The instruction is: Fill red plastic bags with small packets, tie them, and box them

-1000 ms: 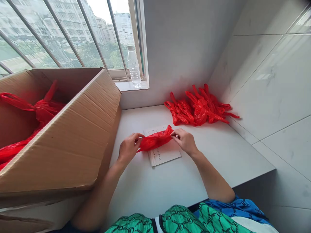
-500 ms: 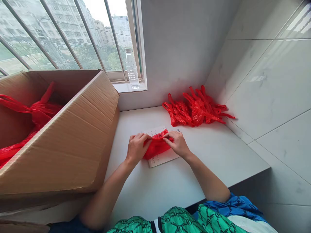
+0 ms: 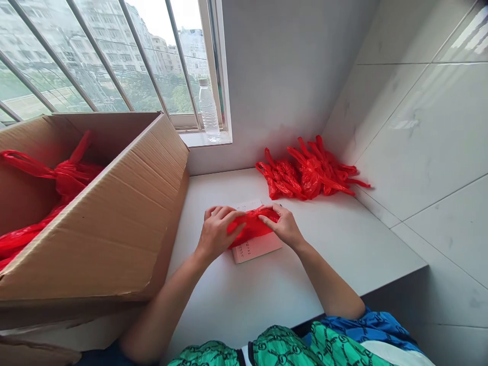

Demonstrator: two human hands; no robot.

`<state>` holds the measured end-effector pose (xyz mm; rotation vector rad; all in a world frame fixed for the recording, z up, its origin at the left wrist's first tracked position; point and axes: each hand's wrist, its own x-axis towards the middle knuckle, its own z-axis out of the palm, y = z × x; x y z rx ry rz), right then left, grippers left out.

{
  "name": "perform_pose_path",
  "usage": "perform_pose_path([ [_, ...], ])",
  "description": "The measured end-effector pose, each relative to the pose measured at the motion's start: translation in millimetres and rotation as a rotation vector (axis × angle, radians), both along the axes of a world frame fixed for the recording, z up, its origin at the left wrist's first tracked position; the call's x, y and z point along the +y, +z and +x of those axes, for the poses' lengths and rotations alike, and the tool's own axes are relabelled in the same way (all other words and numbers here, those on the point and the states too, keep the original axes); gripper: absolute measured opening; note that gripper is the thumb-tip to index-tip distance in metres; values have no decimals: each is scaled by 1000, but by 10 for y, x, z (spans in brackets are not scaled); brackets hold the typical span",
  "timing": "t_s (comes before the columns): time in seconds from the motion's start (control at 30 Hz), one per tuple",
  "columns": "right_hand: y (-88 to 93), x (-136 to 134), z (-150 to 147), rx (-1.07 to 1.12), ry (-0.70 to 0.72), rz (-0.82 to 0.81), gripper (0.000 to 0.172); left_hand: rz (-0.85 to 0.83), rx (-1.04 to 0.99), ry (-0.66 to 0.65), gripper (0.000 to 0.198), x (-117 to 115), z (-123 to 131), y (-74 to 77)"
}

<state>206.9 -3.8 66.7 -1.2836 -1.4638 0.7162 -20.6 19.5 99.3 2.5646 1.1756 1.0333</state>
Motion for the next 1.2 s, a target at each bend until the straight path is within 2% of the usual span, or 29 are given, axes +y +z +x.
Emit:
perform_pose_path([
  [0.03,-13,20,30,74,-12,-7,27,-21,-90,31,16,14,2,-4],
  [0.13,-57,106,219,306,-164,-20,27,-189,-542,191,23,96,-100,-37],
  [0.2,-61,149,355,386,-238,8,25,-293,-807,214,21,138,-203,-50],
  [0.27,-19,145,433,403,-270,94,25,-330,-951,127,14,133,-279,-29],
  [0.37,139,26,402,288,-389,391,26,-274,-977,-95,19,21,-292,105],
  [0.43,273,-102,309,107,-441,647,24,-151,-874,-223,30,-85,-242,251],
  [0.47,331,-164,252,-3,-418,751,23,-80,-769,-265,36,-134,-207,324],
  [0.53,404,-257,139,-248,-249,830,20,42,-449,-297,49,-200,-136,433],
  [0.6,396,-284,49,-500,-14,718,11,124,-79,-266,50,-217,-79,451],
  [0.63,363,-272,19,-616,78,622,6,157,76,-244,43,-208,-63,422],
  [0.7,260,-213,-10,-805,173,439,11,185,287,-215,26,-176,-61,310],
  [0.73,203,-177,-10,-869,187,375,12,177,350,-206,24,-161,-75,244],
  [0.8,106,-117,8,-922,208,305,10,139,412,-177,25,-154,-118,127],
  [0.93,38,-76,58,-876,309,275,28,30,403,-137,27,-250,-186,28],
  [1.03,66,-41,96,-879,326,189,16,-40,421,-198,38,-336,-210,4],
  [1.1,93,15,123,-830,248,122,8,-50,445,-226,44,-360,-243,-23],
  [1.2,114,122,150,-760,13,118,13,-15,460,-241,39,-353,-332,-46],
])
